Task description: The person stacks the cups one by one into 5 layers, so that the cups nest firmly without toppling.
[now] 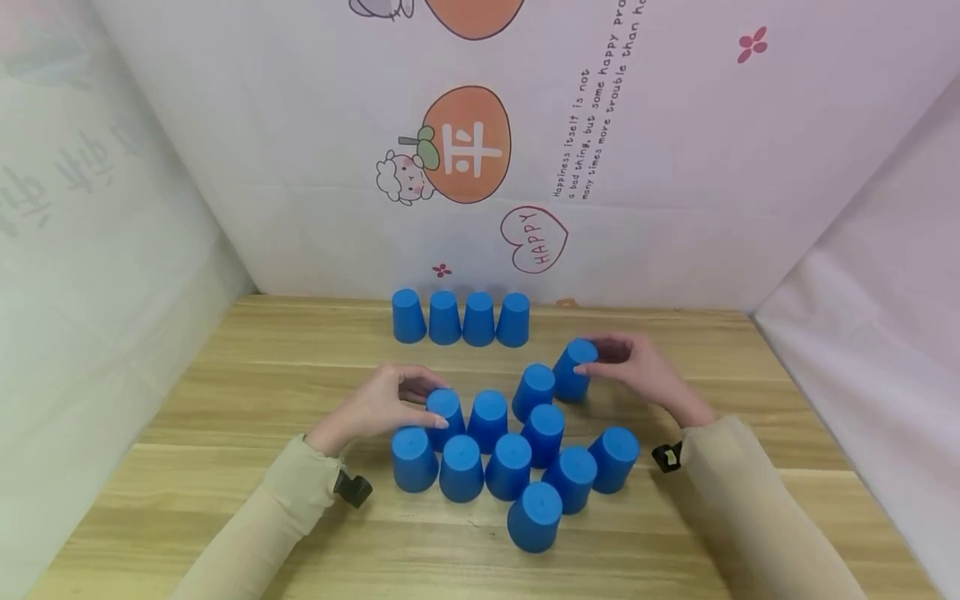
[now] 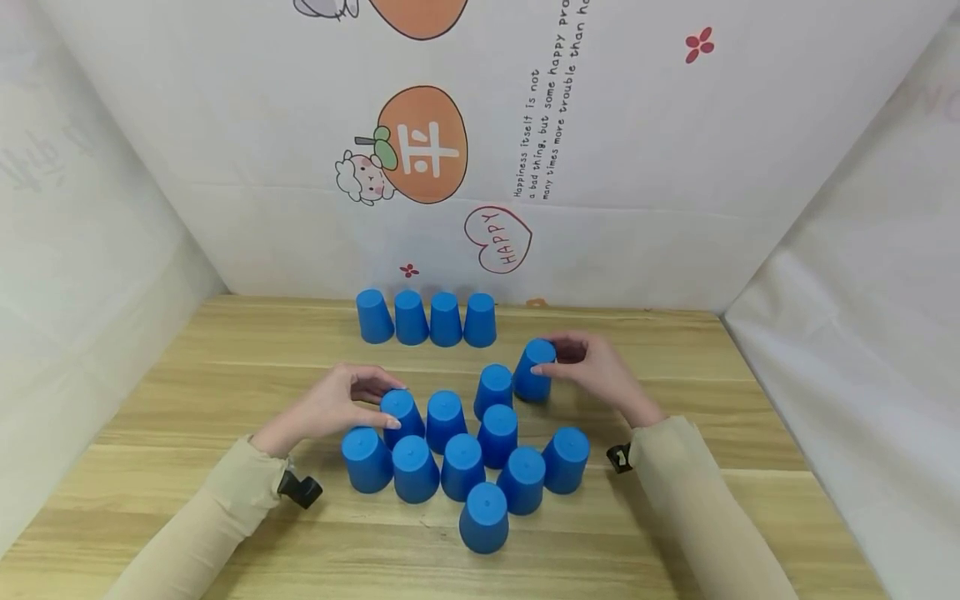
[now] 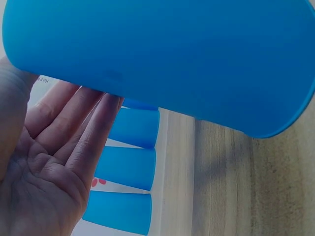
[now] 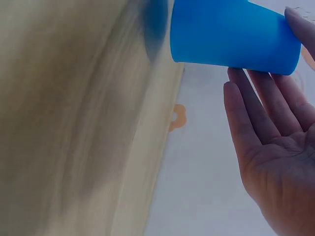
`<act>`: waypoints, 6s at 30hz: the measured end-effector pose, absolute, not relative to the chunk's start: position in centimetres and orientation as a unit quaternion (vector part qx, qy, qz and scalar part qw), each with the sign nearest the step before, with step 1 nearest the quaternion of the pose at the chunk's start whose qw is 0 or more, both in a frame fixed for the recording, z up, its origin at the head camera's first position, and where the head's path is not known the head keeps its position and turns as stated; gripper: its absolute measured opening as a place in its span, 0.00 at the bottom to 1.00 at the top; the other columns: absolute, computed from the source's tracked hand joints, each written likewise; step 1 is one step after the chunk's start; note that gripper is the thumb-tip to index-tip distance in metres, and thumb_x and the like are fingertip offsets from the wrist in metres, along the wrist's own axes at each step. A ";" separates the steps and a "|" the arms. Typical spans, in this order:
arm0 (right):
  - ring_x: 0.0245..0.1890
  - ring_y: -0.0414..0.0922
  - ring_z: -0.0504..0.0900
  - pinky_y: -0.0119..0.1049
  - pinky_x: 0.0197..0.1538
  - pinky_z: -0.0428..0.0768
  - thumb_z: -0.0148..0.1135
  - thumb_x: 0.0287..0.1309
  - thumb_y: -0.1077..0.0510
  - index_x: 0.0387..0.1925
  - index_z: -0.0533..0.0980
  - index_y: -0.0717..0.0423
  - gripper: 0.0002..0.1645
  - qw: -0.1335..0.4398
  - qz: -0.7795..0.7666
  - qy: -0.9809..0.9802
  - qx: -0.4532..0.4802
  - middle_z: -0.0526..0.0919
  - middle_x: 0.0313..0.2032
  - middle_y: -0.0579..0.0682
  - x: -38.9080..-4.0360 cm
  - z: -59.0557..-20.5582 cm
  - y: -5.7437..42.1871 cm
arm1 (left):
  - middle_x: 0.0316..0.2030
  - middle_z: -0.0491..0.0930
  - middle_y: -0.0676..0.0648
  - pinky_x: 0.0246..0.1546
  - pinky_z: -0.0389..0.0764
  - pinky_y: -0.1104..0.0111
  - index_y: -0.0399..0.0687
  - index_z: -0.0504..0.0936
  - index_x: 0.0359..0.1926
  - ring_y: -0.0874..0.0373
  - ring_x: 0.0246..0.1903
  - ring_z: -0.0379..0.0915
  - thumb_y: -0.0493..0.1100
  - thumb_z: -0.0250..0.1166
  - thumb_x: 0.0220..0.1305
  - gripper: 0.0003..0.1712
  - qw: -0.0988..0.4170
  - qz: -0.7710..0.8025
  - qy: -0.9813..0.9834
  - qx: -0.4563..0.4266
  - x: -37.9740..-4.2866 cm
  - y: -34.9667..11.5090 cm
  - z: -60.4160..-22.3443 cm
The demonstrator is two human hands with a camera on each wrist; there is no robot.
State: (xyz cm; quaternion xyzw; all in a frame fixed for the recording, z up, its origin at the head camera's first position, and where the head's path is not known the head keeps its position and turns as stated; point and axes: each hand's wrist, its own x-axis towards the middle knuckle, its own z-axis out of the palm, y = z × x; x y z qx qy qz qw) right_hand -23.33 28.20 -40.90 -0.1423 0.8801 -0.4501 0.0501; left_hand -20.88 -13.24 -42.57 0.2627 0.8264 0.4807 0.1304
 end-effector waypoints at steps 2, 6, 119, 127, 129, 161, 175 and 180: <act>0.54 0.53 0.82 0.54 0.56 0.80 0.75 0.58 0.41 0.60 0.79 0.54 0.34 0.045 -0.439 0.887 -0.137 0.84 0.54 0.53 -24.2 -41.3 28.2 | 0.47 0.85 0.54 0.51 0.83 0.61 0.51 0.85 0.53 0.58 0.47 0.82 0.53 0.80 0.55 0.26 0.131 0.480 0.828 0.258 -20.8 -13.2 -42.6; 0.54 0.53 0.82 0.54 0.56 0.81 0.74 0.57 0.37 0.60 0.80 0.52 0.36 0.042 -0.425 0.894 -0.132 0.84 0.54 0.52 -25.9 -42.2 28.2 | 0.47 0.85 0.54 0.51 0.83 0.61 0.51 0.85 0.53 0.58 0.47 0.82 0.53 0.80 0.55 0.26 0.133 0.483 0.827 0.256 -20.8 -13.2 -42.8; 0.53 0.48 0.84 0.56 0.56 0.80 0.73 0.62 0.50 0.63 0.77 0.62 0.32 0.097 -0.399 0.850 -0.328 0.84 0.55 0.50 -23.2 -41.5 22.9 | 0.48 0.85 0.51 0.52 0.82 0.59 0.48 0.85 0.55 0.54 0.48 0.82 0.52 0.79 0.57 0.26 0.133 0.498 0.824 0.234 -20.8 -13.1 -43.0; 0.53 0.46 0.84 0.50 0.55 0.82 0.73 0.62 0.48 0.63 0.77 0.60 0.33 0.102 -0.400 0.853 -0.320 0.84 0.55 0.48 -23.2 -41.6 23.0 | 0.50 0.84 0.49 0.53 0.82 0.58 0.47 0.83 0.57 0.54 0.50 0.81 0.52 0.78 0.59 0.28 0.069 0.523 0.818 0.230 -22.2 -13.4 -40.8; 0.53 0.46 0.84 0.51 0.55 0.81 0.73 0.62 0.48 0.63 0.77 0.61 0.33 0.102 -0.402 0.851 -0.321 0.84 0.55 0.49 -23.2 -41.7 23.0 | 0.50 0.84 0.50 0.52 0.82 0.59 0.48 0.82 0.57 0.54 0.49 0.82 0.53 0.77 0.59 0.28 0.043 0.523 0.821 0.226 -22.9 -13.5 -39.7; 0.52 0.44 0.84 0.46 0.55 0.82 0.72 0.63 0.48 0.62 0.78 0.60 0.31 0.100 -0.393 0.855 -0.324 0.84 0.55 0.47 -23.1 -41.6 23.0 | 0.60 0.77 0.37 0.59 0.77 0.51 0.36 0.71 0.70 0.42 0.57 0.76 0.54 0.65 0.72 0.35 -0.071 0.453 0.877 0.146 -33.6 -12.9 -35.8; 0.54 0.48 0.84 0.52 0.56 0.81 0.72 0.63 0.48 0.63 0.78 0.57 0.31 0.105 -0.404 0.852 -0.317 0.84 0.56 0.50 -23.1 -41.8 23.0 | 0.64 0.73 0.36 0.62 0.74 0.51 0.36 0.69 0.71 0.41 0.61 0.73 0.55 0.68 0.70 0.39 -0.060 0.451 0.881 0.133 -33.5 -12.8 -35.5; 0.54 0.48 0.84 0.50 0.56 0.81 0.72 0.63 0.49 0.63 0.77 0.60 0.32 0.101 -0.404 0.851 -0.320 0.84 0.56 0.51 -23.1 -41.9 23.0 | 0.70 0.68 0.40 0.67 0.68 0.52 0.42 0.66 0.74 0.43 0.69 0.64 0.58 0.71 0.66 0.44 -0.065 0.472 0.871 0.118 -32.4 -13.0 -34.9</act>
